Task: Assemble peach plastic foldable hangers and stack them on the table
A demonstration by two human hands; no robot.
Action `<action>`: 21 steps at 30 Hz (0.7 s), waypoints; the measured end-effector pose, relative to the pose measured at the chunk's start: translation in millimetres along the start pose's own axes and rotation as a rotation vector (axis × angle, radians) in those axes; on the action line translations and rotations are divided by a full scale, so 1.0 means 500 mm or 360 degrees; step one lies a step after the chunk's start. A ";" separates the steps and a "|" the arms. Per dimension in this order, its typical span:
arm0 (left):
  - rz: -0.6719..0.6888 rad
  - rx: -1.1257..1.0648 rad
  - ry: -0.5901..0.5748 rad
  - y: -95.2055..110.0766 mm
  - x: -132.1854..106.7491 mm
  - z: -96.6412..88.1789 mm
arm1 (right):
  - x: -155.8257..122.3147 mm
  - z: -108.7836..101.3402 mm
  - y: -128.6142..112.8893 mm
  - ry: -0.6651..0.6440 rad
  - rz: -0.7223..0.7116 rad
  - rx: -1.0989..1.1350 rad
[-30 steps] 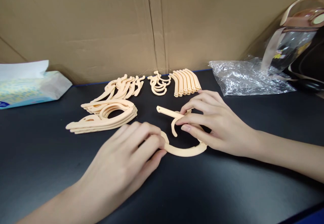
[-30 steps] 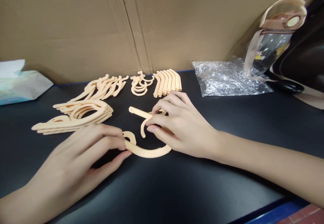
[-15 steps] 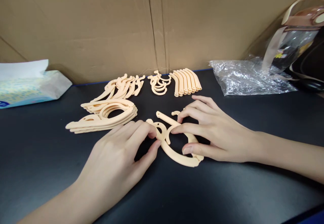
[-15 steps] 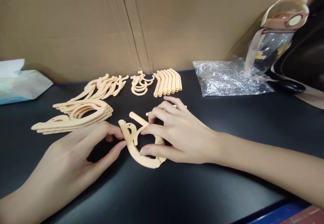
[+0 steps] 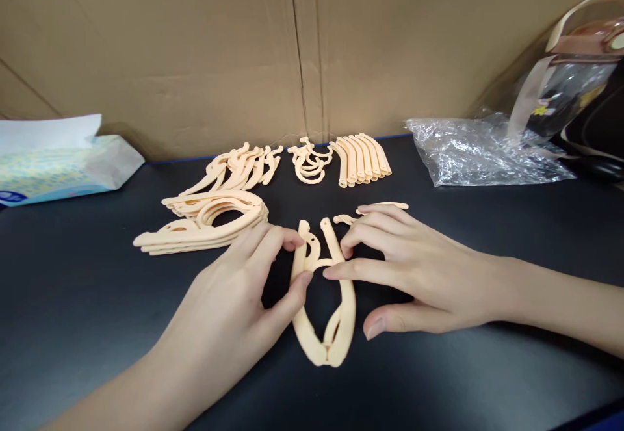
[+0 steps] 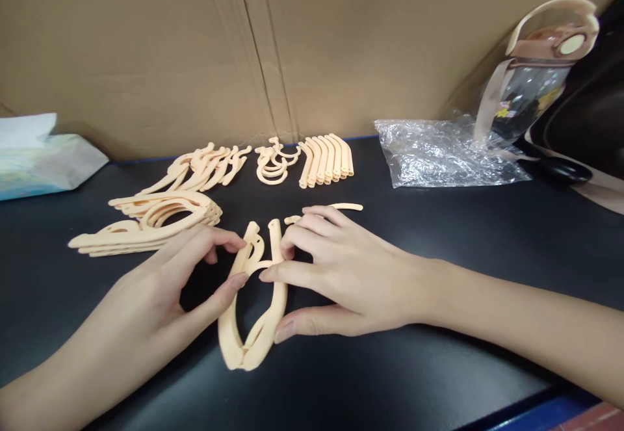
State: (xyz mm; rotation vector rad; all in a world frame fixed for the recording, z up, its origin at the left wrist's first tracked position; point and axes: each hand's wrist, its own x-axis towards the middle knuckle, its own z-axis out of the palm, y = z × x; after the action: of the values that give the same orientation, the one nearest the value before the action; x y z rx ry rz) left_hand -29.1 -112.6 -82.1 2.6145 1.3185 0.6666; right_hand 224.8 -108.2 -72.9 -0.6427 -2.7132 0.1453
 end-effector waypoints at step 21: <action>0.0094 -0.0059 0.0069 -0.013 -0.001 0.008 | -0.001 -0.004 0.010 0.0123 0.0092 -0.0188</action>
State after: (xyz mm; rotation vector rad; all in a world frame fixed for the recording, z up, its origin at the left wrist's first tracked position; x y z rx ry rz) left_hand -32.3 -108.8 -88.0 2.6332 1.2322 0.7529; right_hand 227.9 -103.8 -72.2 -0.7451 -2.6451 -0.0251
